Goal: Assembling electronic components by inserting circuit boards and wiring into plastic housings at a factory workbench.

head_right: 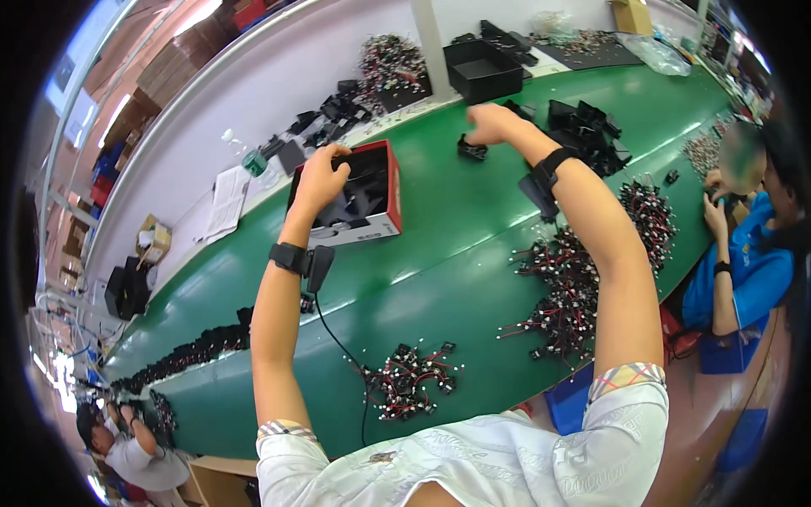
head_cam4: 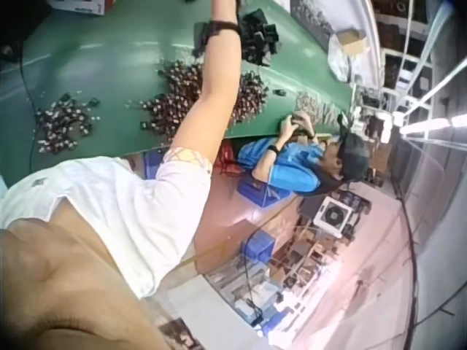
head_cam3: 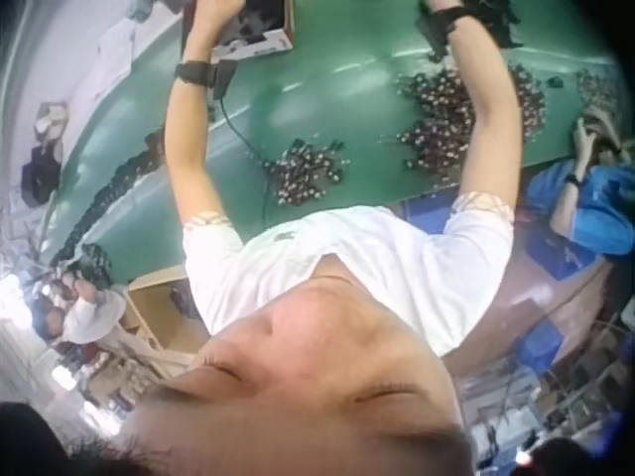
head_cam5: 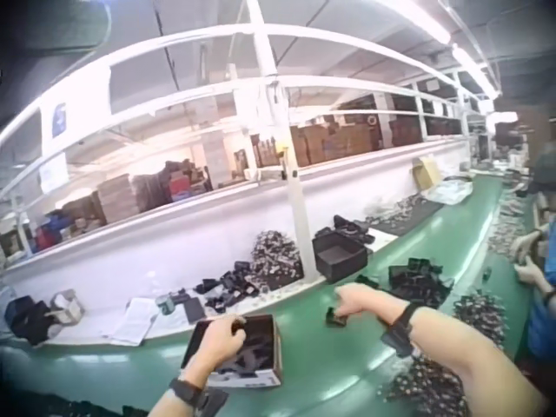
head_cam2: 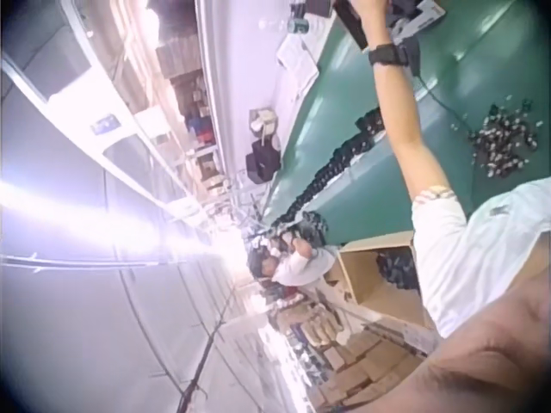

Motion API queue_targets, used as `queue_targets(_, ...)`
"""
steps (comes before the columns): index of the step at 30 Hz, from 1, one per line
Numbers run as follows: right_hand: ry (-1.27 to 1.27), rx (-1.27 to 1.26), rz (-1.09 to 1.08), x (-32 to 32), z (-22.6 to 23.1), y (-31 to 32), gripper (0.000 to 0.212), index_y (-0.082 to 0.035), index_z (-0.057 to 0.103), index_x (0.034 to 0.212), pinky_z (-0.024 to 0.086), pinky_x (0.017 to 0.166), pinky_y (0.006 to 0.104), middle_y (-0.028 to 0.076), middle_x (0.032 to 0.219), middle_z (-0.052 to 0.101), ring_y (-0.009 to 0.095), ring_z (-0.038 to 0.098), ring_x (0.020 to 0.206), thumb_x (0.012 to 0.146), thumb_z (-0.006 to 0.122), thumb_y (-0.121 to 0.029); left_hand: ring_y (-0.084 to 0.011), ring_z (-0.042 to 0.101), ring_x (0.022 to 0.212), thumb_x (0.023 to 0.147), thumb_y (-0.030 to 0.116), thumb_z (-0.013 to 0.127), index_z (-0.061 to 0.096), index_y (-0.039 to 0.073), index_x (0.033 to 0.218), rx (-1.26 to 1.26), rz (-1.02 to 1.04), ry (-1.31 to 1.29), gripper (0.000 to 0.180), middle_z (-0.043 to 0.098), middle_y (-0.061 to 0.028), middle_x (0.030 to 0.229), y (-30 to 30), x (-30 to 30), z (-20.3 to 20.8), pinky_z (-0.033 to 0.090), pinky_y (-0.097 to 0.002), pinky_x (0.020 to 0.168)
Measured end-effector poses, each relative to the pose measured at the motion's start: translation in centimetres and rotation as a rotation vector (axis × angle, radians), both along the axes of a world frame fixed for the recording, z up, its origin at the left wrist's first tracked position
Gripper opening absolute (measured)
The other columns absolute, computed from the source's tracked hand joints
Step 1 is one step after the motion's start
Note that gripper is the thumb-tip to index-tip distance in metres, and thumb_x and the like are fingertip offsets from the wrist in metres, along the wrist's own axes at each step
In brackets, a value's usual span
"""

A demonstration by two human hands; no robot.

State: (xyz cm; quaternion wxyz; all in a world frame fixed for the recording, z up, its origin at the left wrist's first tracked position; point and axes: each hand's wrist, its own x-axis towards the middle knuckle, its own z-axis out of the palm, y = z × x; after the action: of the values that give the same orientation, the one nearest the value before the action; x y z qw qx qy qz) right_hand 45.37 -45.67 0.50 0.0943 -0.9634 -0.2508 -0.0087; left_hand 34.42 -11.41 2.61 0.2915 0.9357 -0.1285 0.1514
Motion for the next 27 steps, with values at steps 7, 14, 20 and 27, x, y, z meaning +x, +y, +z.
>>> queue_targets(7, 0.200, -0.159, -0.326, -3.6, -5.4, -7.6, 0.079, -0.015, 0.044, 0.132, 0.048, 0.090, 0.0440, 0.023, 0.123, 0.045, 0.041, 0.054, 0.107, 0.062, 0.077, -0.031, -0.0382, 0.056, 0.100, 0.074, 0.018, 0.061, 0.058, 0.005, 0.106, 0.189, -0.295, -0.062, 0.035, 0.059, -0.0215, 0.104, -11.6, 2.6, -2.3, 0.046, -0.0435, 0.089)
queue_targets(14, 0.027, -0.022, -0.283, -1.2, -5.5, -8.5, 0.063, -0.012, 0.046, 0.119, 0.052, 0.082, 0.0449, 0.025, 0.112, 0.052, 0.042, 0.059, 0.094, 0.063, 0.074, -0.019, -0.0450, 0.044, 0.117, 0.068, 0.021, 0.070, 0.031, 0.021, 0.140, 0.361, -0.204, 0.177, 0.082, 0.038, -0.0205, 0.135, -19.4, 7.5, -7.4, 0.044, -0.0520, 0.094)
queue_targets(20, 0.087, -0.314, -0.315, 0.4, -3.1, -6.4, 0.057, -0.007, 0.053, 0.121, 0.053, 0.082, 0.0435, 0.030, 0.121, 0.046, 0.041, 0.062, 0.094, 0.067, 0.068, -0.016, -0.0456, 0.041, 0.119, 0.071, 0.026, 0.070, 0.043, 0.019, 0.133, 0.345, -0.141, 0.119, 0.068, 0.036, -0.0198, 0.138, -18.9, 9.5, -11.2, 0.044, -0.0548, 0.093)
queue_targets(27, 0.029, -0.278, -0.304, 4.1, -3.5, -7.4, 0.026, -0.008, 0.069, 0.093, 0.053, 0.080, 0.0422, 0.019, 0.101, 0.064, 0.034, 0.065, 0.092, 0.069, 0.062, -0.015, -0.0397, 0.053, 0.101, 0.079, 0.039, 0.065, 0.057, 0.007, 0.108, 0.195, -0.144, 0.073, 0.043, 0.054, -0.0194, 0.112, -19.8, 11.1, -11.5, 0.048, -0.0466, 0.082)
